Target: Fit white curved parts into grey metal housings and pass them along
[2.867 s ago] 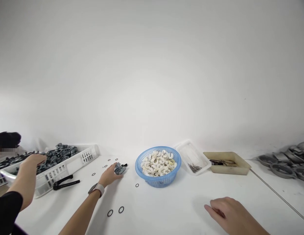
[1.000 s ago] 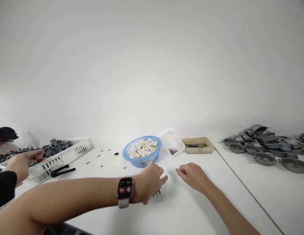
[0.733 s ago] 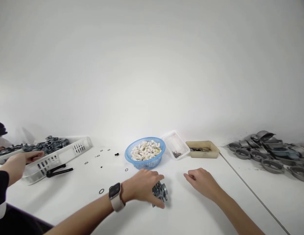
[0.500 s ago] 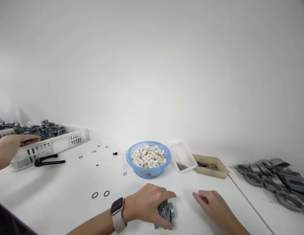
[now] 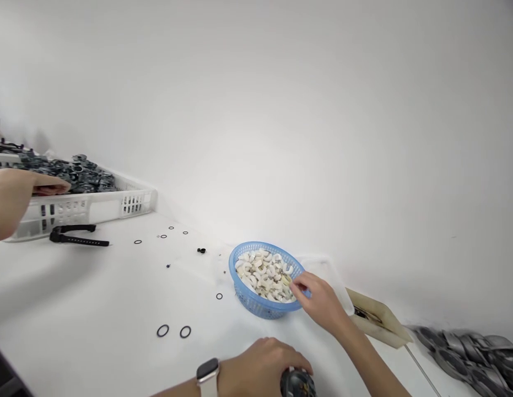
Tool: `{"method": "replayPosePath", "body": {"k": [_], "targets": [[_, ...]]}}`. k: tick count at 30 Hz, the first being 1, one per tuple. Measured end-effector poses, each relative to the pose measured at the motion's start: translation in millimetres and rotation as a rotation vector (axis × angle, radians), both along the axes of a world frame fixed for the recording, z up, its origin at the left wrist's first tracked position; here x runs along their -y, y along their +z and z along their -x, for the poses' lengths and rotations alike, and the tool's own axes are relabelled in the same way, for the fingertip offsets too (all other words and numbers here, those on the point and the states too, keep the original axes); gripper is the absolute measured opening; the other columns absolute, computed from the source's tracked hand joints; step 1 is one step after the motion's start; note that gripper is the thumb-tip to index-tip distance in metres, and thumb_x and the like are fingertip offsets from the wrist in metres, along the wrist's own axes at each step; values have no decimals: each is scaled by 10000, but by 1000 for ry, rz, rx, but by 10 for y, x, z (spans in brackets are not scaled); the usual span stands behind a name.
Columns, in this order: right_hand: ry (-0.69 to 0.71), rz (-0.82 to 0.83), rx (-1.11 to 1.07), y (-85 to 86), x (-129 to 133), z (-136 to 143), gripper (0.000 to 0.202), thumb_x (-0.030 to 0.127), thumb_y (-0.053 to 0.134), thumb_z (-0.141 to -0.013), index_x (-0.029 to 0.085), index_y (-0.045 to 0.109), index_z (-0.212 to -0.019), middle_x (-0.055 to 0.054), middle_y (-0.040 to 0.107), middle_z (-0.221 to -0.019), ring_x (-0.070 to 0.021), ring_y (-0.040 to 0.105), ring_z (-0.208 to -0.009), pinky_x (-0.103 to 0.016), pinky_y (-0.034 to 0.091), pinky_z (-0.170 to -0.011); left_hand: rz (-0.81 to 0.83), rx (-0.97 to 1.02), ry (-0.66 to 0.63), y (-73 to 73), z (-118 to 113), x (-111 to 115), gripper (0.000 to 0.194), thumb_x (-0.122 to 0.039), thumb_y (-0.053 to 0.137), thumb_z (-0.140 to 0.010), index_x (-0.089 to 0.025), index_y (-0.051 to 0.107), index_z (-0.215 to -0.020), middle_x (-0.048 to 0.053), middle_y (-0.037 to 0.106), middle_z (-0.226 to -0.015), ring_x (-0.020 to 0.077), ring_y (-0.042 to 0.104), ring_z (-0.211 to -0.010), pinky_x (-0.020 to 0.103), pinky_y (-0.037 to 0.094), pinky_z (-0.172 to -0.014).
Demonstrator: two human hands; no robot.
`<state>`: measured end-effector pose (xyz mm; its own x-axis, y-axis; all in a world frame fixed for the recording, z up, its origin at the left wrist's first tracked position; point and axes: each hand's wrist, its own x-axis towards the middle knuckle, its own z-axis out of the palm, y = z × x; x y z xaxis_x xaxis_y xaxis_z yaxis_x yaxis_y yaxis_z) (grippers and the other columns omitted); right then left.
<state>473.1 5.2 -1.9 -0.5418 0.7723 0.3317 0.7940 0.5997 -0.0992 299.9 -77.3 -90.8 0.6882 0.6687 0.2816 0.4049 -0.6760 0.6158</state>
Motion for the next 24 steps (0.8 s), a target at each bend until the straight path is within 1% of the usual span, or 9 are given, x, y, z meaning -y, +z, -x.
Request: {"method": "replayPosePath", "body": {"k": [2,4,5,7,10,14,18,21,24], "targets": [[-20,55,111,109,-192,327,298,313,422,-1029,209,637,-850,-50,695,-928,-186,616,-883,-278,421,-758,-15,-23,3,-5,3,-31,496,-485,796,-786,-306,683,-1234,3,729,-1168,265,711,-1011,319,542,-922],[-47,127,201,113,-375,541,216,311,562,-972,191,658,-820,-50,702,-895,-190,634,-864,-288,444,-751,-35,-66,21,-17,8,-54,530,-554,793,-783,-292,684,-1230,18,732,-1147,270,712,-988,320,548,-882],[-62,166,246,95,-451,610,185,321,623,-946,181,671,-835,-48,702,-895,-192,642,-863,-301,468,-764,-49,-88,29,-26,11,-61,536,-572,792,-783,-289,685,-1225,20,736,-1129,267,714,-971,316,547,-860],[-95,238,333,58,-559,691,201,363,682,-934,162,687,-920,-45,701,-943,-192,656,-886,-348,523,-813,-92,-123,39,-45,14,-62,555,-594,794,-781,-290,678,-1231,21,738,-1112,263,717,-955,308,539,-828],[-135,307,424,48,-617,737,261,398,646,-982,155,674,-1072,-55,689,-1075,-194,665,-955,-406,561,-877,-189,-186,69,-59,3,-35,593,-663,786,-758,-277,688,-1197,34,748,-1027,266,727,-883,305,520,-741],[-145,351,479,75,-598,789,265,387,639,-990,158,667,-1121,-64,682,-1128,-204,665,-992,-412,566,-891,-285,-254,146,-41,-41,5,644,-824,723,-690,-234,724,-945,44,722,-791,257,708,-685,305,458,-587],[-134,334,457,141,-541,844,253,386,664,-965,157,673,-1070,-58,683,-1084,-205,654,-981,-411,549,-888,-367,-246,162,-58,-77,-14,689,-891,678,-667,-211,679,-779,46,682,-686,230,671,-597,294,410,-542],[-115,285,367,312,-423,775,240,315,710,-876,174,683,-1068,-67,689,-1049,-241,633,-993,-398,509,-870,-401,-220,171,-106,-81,-39,733,-931,659,-633,-203,644,-715,44,657,-647,216,649,-574,297,393,-544],[-52,286,263,536,-152,530,307,266,669,-831,235,686,-1136,-45,701,-1067,-220,632,-953,-316,483,-818,-399,-198,172,-113,-56,-33,770,-960,664,-572,-198,600,-658,38,641,-631,205,625,-555,297,368,-538]]}}
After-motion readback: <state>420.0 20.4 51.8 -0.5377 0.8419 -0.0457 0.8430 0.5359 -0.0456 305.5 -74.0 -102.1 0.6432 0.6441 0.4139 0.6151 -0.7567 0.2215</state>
